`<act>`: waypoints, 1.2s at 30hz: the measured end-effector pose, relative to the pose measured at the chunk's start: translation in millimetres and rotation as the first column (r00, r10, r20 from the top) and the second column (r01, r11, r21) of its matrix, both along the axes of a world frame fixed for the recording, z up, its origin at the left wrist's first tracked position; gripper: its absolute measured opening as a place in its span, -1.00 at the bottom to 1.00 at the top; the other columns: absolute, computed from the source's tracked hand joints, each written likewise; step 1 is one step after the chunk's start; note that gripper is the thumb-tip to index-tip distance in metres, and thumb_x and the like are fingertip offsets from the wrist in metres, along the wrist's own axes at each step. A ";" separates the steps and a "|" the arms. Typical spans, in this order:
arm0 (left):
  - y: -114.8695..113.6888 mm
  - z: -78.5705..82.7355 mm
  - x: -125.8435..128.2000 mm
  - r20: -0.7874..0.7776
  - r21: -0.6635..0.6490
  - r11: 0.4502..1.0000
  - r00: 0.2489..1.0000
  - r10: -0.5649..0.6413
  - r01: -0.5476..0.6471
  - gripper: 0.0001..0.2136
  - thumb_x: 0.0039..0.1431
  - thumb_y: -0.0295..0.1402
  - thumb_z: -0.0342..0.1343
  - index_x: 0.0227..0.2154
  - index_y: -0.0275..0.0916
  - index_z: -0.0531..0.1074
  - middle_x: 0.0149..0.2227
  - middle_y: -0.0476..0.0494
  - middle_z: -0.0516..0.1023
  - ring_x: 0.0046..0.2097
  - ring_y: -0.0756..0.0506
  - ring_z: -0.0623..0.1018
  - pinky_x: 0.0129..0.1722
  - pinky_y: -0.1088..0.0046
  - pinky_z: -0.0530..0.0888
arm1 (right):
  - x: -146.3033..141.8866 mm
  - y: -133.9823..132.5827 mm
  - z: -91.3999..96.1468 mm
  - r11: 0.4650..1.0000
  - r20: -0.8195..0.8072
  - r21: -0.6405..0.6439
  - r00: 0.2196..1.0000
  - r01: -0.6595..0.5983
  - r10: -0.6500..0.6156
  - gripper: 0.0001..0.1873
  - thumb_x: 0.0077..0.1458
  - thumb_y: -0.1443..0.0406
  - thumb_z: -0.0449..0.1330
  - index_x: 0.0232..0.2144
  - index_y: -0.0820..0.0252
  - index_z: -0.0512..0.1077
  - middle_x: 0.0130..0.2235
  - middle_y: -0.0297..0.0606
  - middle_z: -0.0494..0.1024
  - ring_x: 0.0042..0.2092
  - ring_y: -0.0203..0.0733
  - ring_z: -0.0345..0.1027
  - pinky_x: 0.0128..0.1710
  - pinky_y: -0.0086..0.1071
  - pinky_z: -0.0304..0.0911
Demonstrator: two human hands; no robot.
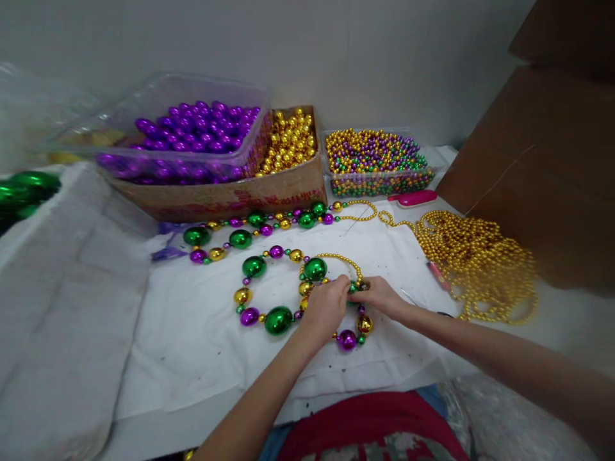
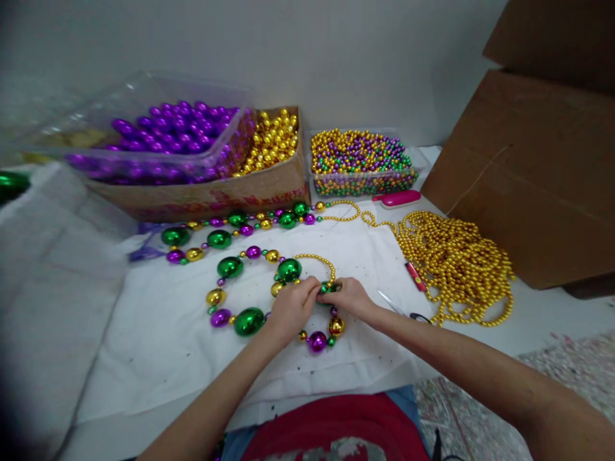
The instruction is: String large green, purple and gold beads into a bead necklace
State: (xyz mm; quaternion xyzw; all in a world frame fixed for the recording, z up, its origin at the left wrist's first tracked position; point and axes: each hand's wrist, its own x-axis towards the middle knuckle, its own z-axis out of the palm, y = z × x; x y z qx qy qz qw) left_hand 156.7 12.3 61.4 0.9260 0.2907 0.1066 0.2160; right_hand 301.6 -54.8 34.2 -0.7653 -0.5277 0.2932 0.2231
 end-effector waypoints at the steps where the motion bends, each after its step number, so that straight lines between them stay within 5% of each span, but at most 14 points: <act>1: 5.9 2.4 -0.5 -0.018 0.016 1.000 1.000 -0.017 0.018 -0.81 0.26 -0.43 -0.15 -0.37 -0.22 0.36 -0.45 -0.09 0.53 -0.38 -0.08 0.51 -0.40 0.46 0.30 | -0.7 4.0 1.6 1.000 -0.004 0.004 1.000 0.000 0.000 -0.63 0.01 0.08 0.14 -0.47 0.31 0.49 -0.59 -0.39 0.38 -0.51 -0.32 0.23 -0.57 -0.50 -0.01; 4: 26.5 24.4 -4.2 -0.007 0.070 0.995 0.997 -0.076 0.077 -0.82 0.26 -0.42 -0.14 -0.36 -0.24 0.37 -0.48 -0.08 0.51 -0.40 -0.06 0.50 -0.43 0.48 0.28 | 2.1 17.0 27.2 0.999 0.006 0.050 1.000 -0.002 0.002 -0.62 -0.07 0.05 0.21 -0.43 0.29 0.51 -0.58 -0.37 0.41 -0.50 -0.29 0.25 -0.55 -0.47 0.00; 7: 51.3 66.5 -7.8 0.052 0.185 0.977 0.991 -0.120 0.109 -0.81 0.25 -0.38 -0.11 -0.37 -0.25 0.39 -0.48 -0.07 0.50 -0.43 -0.04 0.47 -0.45 0.49 0.26 | 10.8 34.0 79.0 0.979 0.115 0.198 0.993 -0.050 0.027 -0.55 -0.17 0.07 0.30 -0.24 0.23 0.49 -0.44 -0.29 0.49 -0.40 -0.22 0.30 -0.46 -0.42 0.03; 12: 77.8 144.2 -9.1 0.143 0.337 0.926 0.963 -0.228 0.169 -0.81 0.24 -0.38 -0.07 -0.36 -0.26 0.44 -0.51 0.00 0.47 -0.49 0.03 0.42 -0.49 0.52 0.23 | 26.5 62.7 171.1 0.827 0.611 0.476 0.789 -0.301 -0.064 -0.57 -0.01 0.17 0.20 -0.08 0.21 0.40 -0.40 -0.18 0.53 -0.39 -0.13 0.35 -0.43 -0.36 0.07; 18: 78.2 227.9 -12.7 0.306 0.408 0.909 0.925 -0.227 0.088 -0.84 0.20 -0.36 -0.02 -0.38 -0.23 0.45 -0.57 0.07 0.39 -0.51 0.06 0.39 -0.51 0.55 0.30 | 25.5 70.4 268.5 0.565 0.690 0.679 0.670 -0.469 -0.274 -0.46 0.05 0.06 0.12 0.03 0.21 0.32 -0.31 -0.18 0.53 -0.21 -0.02 0.41 -0.40 -0.39 0.10; 21: 76.8 256.4 -18.6 0.359 0.390 0.919 0.909 -0.212 0.060 -0.85 0.20 -0.32 -0.01 -0.33 -0.19 0.45 -0.59 0.11 0.34 -0.50 0.07 0.42 -0.50 0.57 0.33 | 19.3 65.4 301.8 0.556 0.732 0.669 0.569 -0.493 -0.376 -0.39 0.07 -0.03 0.02 0.04 0.24 0.31 -0.26 -0.19 0.52 -0.20 0.00 0.42 -0.36 -0.36 0.09; 24: 76.1 259.0 -24.7 0.363 0.366 0.927 0.906 -0.219 0.078 -0.86 0.20 -0.33 -0.01 -0.34 -0.20 0.45 -0.57 0.11 0.36 -0.48 0.06 0.43 -0.50 0.57 0.34 | 18.8 61.4 303.2 0.585 0.774 0.615 0.545 -0.529 -0.321 -0.40 0.02 0.03 0.15 0.06 0.23 0.30 -0.32 -0.24 0.52 -0.30 -0.12 0.42 -0.36 -0.37 0.11; 29: 74.8 218.1 -31.6 0.256 0.254 0.951 0.937 -0.240 0.175 -0.84 0.22 -0.39 -0.03 -0.36 -0.25 0.45 -0.51 0.06 0.44 -0.45 0.06 0.43 -0.49 0.57 0.33 | 27.2 56.1 258.7 0.650 0.791 0.413 0.605 -0.638 0.092 -0.35 0.06 0.23 0.20 0.18 0.22 0.14 -0.45 -0.32 0.50 -0.46 -0.26 0.32 -0.49 -0.43 0.04; 33: 71.7 189.4 -33.6 0.230 0.140 0.967 0.943 -0.241 0.213 -0.81 0.25 -0.39 -0.06 -0.33 -0.27 0.45 -0.47 0.01 0.49 -0.43 0.05 0.44 -0.47 0.56 0.33 | 32.2 52.7 230.3 0.602 0.702 0.352 0.627 -0.717 0.337 -0.82 0.17 0.31 0.08 -0.23 0.19 0.46 -0.48 -0.32 0.49 -0.45 -0.31 0.31 -0.44 -0.43 0.07; 36: 68.9 176.1 -33.9 0.234 0.117 0.969 0.942 -0.241 0.219 -0.80 0.26 -0.37 -0.07 -0.32 -0.27 0.46 -0.48 0.00 0.49 -0.46 0.04 0.43 -0.48 0.54 0.31 | 33.4 50.4 213.8 0.578 0.622 0.378 0.661 -0.723 0.420 -0.79 0.19 0.34 0.04 -0.36 0.21 0.48 -0.42 -0.27 0.53 -0.39 -0.30 0.35 -0.39 -0.43 0.11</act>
